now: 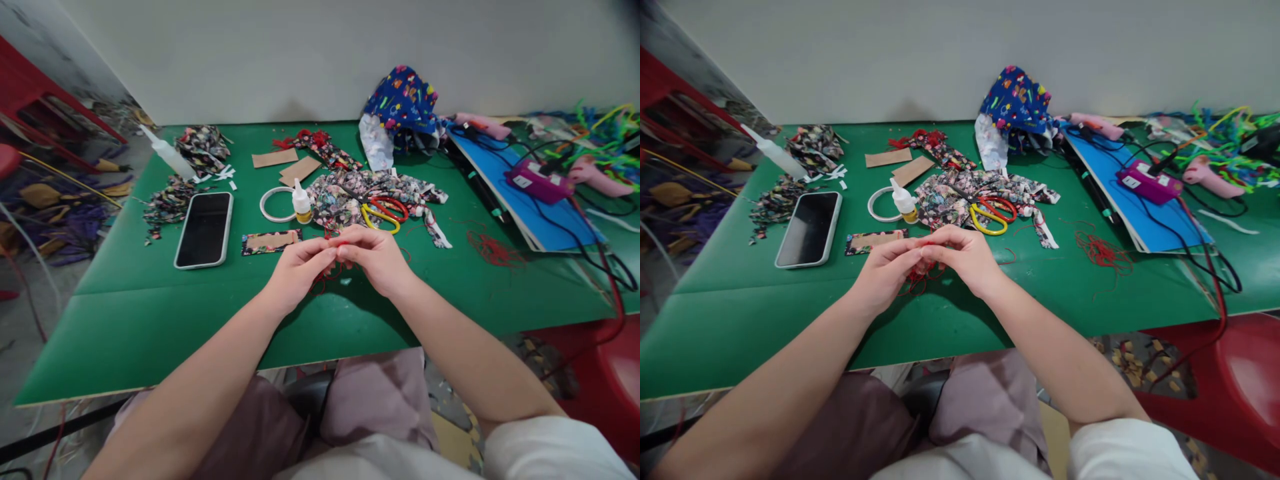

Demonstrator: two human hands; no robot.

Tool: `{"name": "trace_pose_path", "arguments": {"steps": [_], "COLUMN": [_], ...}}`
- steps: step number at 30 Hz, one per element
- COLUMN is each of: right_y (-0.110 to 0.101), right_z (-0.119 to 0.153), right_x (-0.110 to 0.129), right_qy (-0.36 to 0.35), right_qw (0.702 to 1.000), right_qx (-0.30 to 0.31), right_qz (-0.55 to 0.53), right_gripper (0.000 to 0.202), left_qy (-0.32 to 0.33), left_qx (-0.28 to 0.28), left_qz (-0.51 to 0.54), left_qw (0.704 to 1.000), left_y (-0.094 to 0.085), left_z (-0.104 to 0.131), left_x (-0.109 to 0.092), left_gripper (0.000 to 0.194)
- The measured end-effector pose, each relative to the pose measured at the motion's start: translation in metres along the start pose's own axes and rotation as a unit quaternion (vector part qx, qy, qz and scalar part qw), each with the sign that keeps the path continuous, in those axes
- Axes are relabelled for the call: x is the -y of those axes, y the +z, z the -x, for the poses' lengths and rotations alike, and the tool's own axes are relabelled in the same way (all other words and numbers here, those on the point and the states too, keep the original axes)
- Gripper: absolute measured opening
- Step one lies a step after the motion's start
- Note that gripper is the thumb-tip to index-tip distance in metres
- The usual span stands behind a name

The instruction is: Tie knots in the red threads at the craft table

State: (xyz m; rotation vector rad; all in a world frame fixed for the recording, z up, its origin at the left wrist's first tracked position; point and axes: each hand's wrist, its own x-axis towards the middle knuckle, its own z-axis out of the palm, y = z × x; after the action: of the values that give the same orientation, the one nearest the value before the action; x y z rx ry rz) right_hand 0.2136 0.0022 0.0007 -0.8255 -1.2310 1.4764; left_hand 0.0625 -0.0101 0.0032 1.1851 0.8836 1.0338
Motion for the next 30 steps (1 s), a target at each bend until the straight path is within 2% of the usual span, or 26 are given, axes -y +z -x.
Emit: {"name": "trace_pose_path", "arguments": {"steps": [20,30], "right_y": [0.0048,0.0037], "right_z": [-0.0001,0.0], "right_x": [0.0058,0.004], "right_qy": [0.008,-0.001], "right_qw": [0.997,0.998], "right_qx": [-0.064,-0.059], "right_qz": [0.036,0.031], "right_gripper": [0.019,0.015], "left_qy": [-0.008,-0.019], "left_qx": [-0.002,0.021], "left_qz": [-0.06,-0.046], "left_qw": [0.998,0.999], "left_y": [-0.0013,-0.0027], "left_z": [0.0002,0.0003], "left_x": [-0.0004,-0.0007], "left_gripper": [0.02,0.019]}}
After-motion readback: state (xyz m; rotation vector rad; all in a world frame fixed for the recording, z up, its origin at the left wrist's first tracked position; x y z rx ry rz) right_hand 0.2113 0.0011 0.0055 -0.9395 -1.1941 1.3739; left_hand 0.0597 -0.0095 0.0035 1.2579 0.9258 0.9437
